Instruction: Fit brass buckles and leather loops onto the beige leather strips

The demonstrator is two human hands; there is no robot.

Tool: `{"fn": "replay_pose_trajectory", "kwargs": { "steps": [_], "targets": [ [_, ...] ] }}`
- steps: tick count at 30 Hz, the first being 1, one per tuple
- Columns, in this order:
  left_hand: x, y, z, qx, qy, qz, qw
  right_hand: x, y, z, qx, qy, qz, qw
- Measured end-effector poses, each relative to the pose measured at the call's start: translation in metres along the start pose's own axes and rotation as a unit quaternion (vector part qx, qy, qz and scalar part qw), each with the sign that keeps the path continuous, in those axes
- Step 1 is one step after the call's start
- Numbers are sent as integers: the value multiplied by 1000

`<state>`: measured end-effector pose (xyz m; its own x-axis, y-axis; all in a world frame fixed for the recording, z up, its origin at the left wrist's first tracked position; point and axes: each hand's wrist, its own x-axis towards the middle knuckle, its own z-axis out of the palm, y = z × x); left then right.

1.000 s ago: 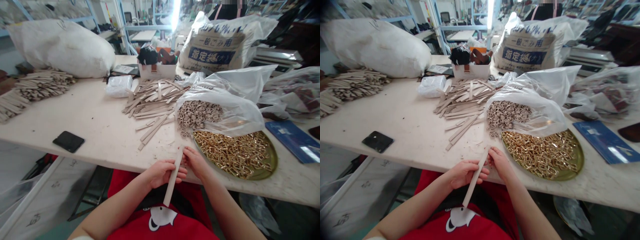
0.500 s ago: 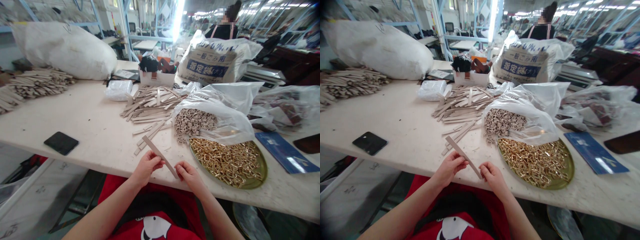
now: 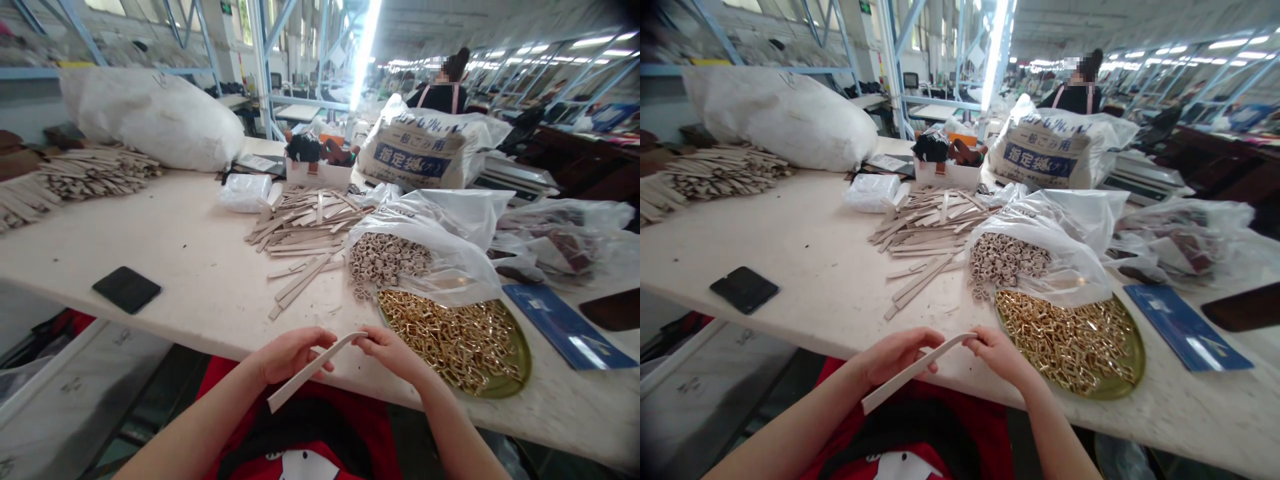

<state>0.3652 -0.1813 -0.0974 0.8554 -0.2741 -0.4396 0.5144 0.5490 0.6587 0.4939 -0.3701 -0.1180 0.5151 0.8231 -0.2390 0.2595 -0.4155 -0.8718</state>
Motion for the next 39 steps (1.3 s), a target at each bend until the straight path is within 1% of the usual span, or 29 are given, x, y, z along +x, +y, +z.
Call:
{"fn": "replay_pose_trajectory", "kwargs": {
  "steps": [1, 2, 3, 4, 6, 7, 8, 9, 12, 14, 15, 16, 17, 18, 19, 20, 21, 22, 23, 25, 27, 28, 31, 33, 34, 36, 39],
  "targets": [
    [3, -1, 1, 63, 6, -7, 998, 3, -3, -3, -50, -6, -11, 999],
    [6, -1, 2, 127, 28, -4, 991, 7, -6, -5, -99, 3, -24, 995],
    [10, -2, 4, 182, 59, 6, 982, 13, -9, -7, -150, 27, -35, 988],
    [13, -3, 6, 216, 93, 16, 972, 19, -10, -9, -204, 68, -36, 976],
    [19, -2, 9, 225, 148, 33, 962, 35, -10, -13, -308, 170, -12, 936],
    [20, -1, 10, 211, 159, 37, 964, 43, -8, -15, -346, 210, 5, 914],
    [20, -1, 12, 194, 160, 37, 967, 50, -6, -17, -367, 233, 20, 900],
    [19, 0, 13, 178, 156, 35, 971, 55, -4, -19, -373, 243, 31, 895],
    [15, 2, 15, 152, 142, 32, 978, 60, 1, -20, -335, 240, 23, 911],
    [14, 0, 15, 154, 137, 37, 978, 53, 2, -16, -303, 232, 12, 925],
    [14, -1, 15, 162, 135, 44, 976, 47, 1, -13, -273, 219, 7, 937],
    [15, -3, 15, 177, 132, 53, 974, 41, 1, -9, -214, 200, 7, 956],
    [16, -4, 15, 197, 131, 60, 970, 34, 0, -4, -122, 180, 11, 976],
    [17, -6, 14, 225, 133, 65, 963, 28, -1, 1, -4, 161, 22, 987],
    [17, -7, 14, 261, 138, 66, 953, 22, -2, 6, 124, 147, 36, 981],
    [18, -7, 13, 303, 146, 67, 939, 17, -2, 11, 238, 140, 52, 960],
    [18, -7, 13, 350, 155, 67, 921, 13, -3, 16, 317, 141, 66, 936],
    [17, -6, 13, 399, 158, 69, 901, 10, -3, 20, 350, 148, 74, 922],
    [16, -4, 12, 445, 157, 71, 879, 8, -3, 24, 356, 153, 76, 919],
    [14, 1, 12, 520, 142, 74, 839, 5, -3, 27, 327, 151, 64, 931],
    [11, 7, 12, 565, 132, 74, 811, 3, -3, 27, 295, 140, 44, 944],
    [10, 9, 12, 578, 129, 76, 802, 2, -3, 25, 286, 136, 37, 948],
    [7, 15, 12, 593, 98, 87, 794, -2, -3, 18, 271, 131, 30, 953],
    [6, 15, 13, 598, 76, 89, 793, -5, -3, 17, 261, 112, 33, 958],
    [6, 13, 13, 600, 74, 90, 791, -6, -4, 19, 259, 99, 36, 960],
    [8, 7, 14, 596, 86, 100, 792, -8, -5, 29, 271, 77, 46, 958],
    [14, -3, 17, 564, 131, 116, 807, -8, -7, 43, 297, 86, 58, 949]
  ]
}}
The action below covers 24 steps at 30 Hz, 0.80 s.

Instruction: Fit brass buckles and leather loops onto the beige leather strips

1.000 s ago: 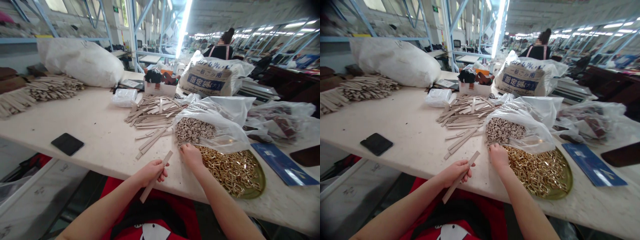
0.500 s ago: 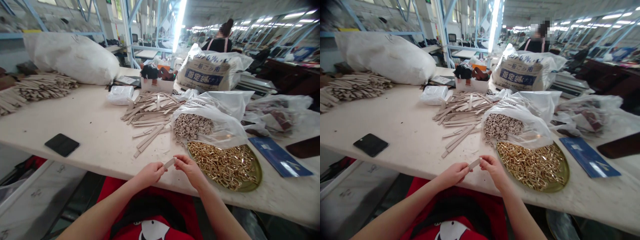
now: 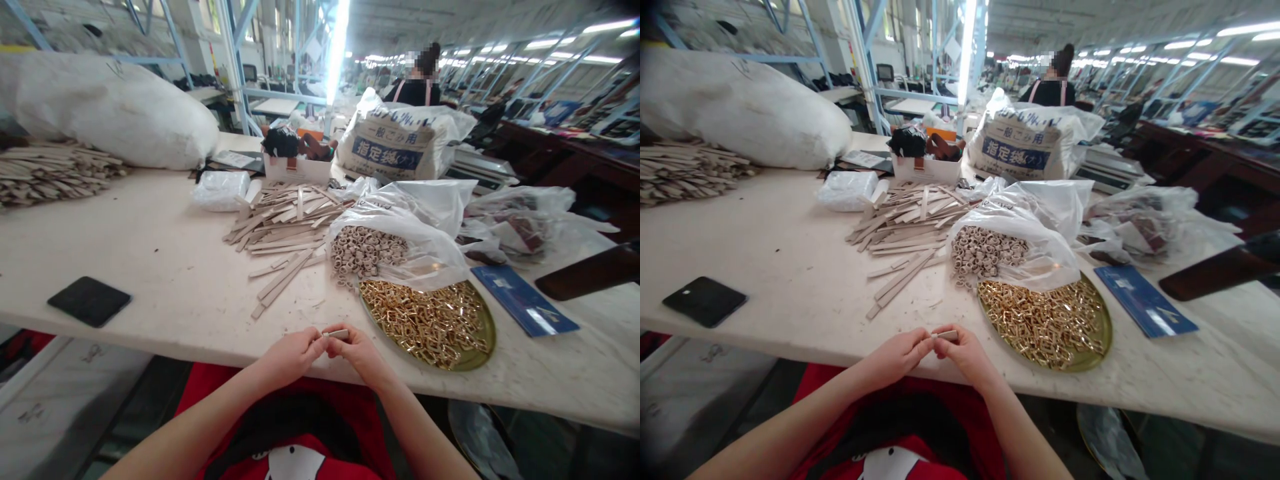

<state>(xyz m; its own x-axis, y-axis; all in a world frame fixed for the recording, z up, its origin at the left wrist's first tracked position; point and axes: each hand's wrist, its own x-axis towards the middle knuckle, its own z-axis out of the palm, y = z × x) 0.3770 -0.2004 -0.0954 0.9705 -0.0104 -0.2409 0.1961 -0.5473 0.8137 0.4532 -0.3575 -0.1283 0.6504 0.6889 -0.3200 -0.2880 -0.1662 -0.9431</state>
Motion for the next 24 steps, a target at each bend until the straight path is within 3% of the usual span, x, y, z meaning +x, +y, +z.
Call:
{"fn": "replay_pose_trajectory", "kwargs": {
  "steps": [3, 5, 6, 7, 8, 9, 11, 14, 17, 19, 22, 24],
  "targets": [
    [5, 1, 5, -31, 49, -24, 998, 3, -2, -10, -66, 24, -42, 997],
    [8, 3, 5, -63, 58, -11, 996, 11, -11, -32, -202, 104, -89, 970],
    [10, 5, 4, -84, 53, -1, 995, 16, -17, -45, -300, 178, -113, 931],
    [12, 6, 4, -105, 46, 4, 993, 22, -23, -58, -420, 235, -122, 868],
    [13, 7, 5, -125, 36, 0, 992, 29, -28, -70, -525, 271, -114, 799],
    [15, 8, 5, -142, 29, -13, 989, 36, -33, -79, -588, 287, -101, 749],
    [16, 7, 8, -174, 30, -54, 983, 49, -39, -91, -631, 291, -90, 713],
    [12, 4, 10, -216, 46, -103, 970, 55, -40, -95, -617, 289, -101, 725],
    [8, 2, 8, -251, 40, -101, 962, 45, -38, -93, -591, 291, -116, 744],
    [10, 4, 6, -272, 32, -87, 958, 35, -36, -87, -503, 279, -126, 808],
    [19, 10, 6, -280, 50, -59, 957, 21, -33, -65, -234, 215, -114, 941],
    [26, 12, 8, -261, 79, -41, 961, 14, -30, -43, -91, 159, -91, 979]
  ]
}}
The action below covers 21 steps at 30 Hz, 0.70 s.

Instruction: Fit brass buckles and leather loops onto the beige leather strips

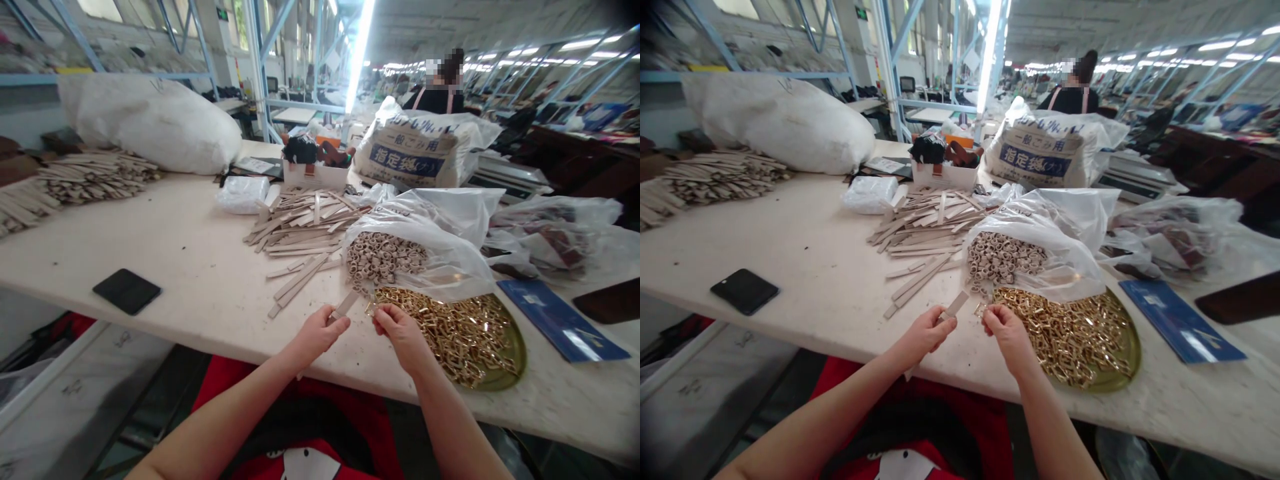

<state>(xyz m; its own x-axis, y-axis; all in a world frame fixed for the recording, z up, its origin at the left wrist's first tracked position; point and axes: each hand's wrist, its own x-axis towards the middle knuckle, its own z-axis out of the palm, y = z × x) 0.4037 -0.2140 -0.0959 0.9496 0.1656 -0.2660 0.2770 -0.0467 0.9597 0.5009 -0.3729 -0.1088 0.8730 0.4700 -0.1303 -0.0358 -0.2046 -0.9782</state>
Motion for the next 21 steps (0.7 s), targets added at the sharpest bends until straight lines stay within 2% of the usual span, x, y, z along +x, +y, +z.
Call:
{"fn": "replay_pose_trajectory", "kwargs": {
  "steps": [3, 7, 10, 16, 18, 21],
  "targets": [
    [4, -2, 3, 46, 37, 27, 998, -15, -2, 30, 73, -48, 32, 996],
    [-2, -7, 0, 98, 71, 33, 992, -20, 2, 54, 39, -28, 7, 999],
    [-7, -10, -5, 177, 80, 30, 980, -19, 5, 60, 37, -14, -10, 999],
    [-14, -9, -6, 370, 111, 23, 922, -21, 7, 64, 74, -31, 45, 996],
    [-14, -7, -7, 394, 109, 25, 912, -21, 9, 64, 70, -31, 43, 996],
    [-17, -4, -10, 377, 94, 39, 921, -22, 12, 63, 37, -43, 24, 998]
  ]
}}
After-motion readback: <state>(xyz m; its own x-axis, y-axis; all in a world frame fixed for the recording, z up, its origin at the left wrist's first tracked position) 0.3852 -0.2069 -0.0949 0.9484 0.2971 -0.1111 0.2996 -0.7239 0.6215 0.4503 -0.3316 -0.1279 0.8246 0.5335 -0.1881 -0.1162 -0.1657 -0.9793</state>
